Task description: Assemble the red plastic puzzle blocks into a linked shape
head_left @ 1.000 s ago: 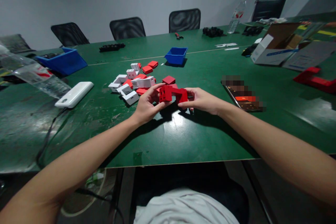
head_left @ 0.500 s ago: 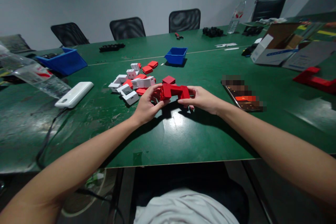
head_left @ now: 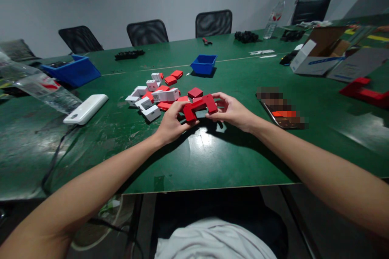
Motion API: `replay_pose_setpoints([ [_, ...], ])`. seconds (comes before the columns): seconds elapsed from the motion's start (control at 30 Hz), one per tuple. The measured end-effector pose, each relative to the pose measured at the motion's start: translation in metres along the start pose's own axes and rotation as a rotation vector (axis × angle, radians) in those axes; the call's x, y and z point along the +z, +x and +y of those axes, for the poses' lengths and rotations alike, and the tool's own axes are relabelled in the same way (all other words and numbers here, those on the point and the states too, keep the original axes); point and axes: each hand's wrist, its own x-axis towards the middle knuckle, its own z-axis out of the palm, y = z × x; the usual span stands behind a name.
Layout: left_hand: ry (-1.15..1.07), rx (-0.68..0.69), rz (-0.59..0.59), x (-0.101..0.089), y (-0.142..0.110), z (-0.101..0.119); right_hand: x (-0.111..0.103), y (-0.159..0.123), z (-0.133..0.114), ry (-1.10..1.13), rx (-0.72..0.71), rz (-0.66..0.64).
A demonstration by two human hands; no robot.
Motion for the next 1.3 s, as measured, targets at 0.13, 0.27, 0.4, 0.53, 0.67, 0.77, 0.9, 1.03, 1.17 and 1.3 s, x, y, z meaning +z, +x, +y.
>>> replay_pose_setpoints([
  [0.13, -0.040, -0.034, -0.021, 0.001, -0.001, 0.002, 0.000, 0.001, 0.001, 0.000, -0.031, -0.032],
  [0.27, -0.047, -0.055, -0.027, 0.000, -0.001, 0.004, -0.001, 0.002, 0.003, -0.008, -0.074, -0.065],
  [0.4, -0.080, -0.077, -0.056, 0.000, -0.001, 0.004, 0.000, 0.000, 0.002, -0.018, -0.111, -0.106],
  [0.53, -0.096, -0.074, -0.103, 0.000, -0.001, 0.004, 0.003, -0.002, 0.000, -0.012, -0.142, -0.157],
  [0.67, -0.070, -0.029, -0.135, 0.000, 0.000, 0.001, 0.004, -0.002, 0.000, -0.017, -0.159, -0.165],
  [0.77, -0.048, 0.011, -0.174, -0.001, 0.001, -0.001, 0.003, -0.003, -0.002, -0.014, -0.161, -0.187],
  [0.9, -0.078, 0.066, -0.198, 0.000, 0.002, -0.003, 0.004, -0.004, -0.005, -0.039, -0.182, -0.222],
  [1.03, -0.082, 0.120, -0.216, 0.000, 0.002, -0.004, 0.003, -0.002, 0.001, -0.117, -0.203, -0.249],
  [1.17, -0.060, 0.156, -0.274, -0.002, 0.002, -0.008, 0.003, 0.002, 0.010, -0.160, -0.244, -0.243],
  [1.3, -0.061, 0.196, -0.285, -0.002, 0.001, -0.010, 0.002, 0.003, 0.010, -0.202, -0.273, -0.209],
])
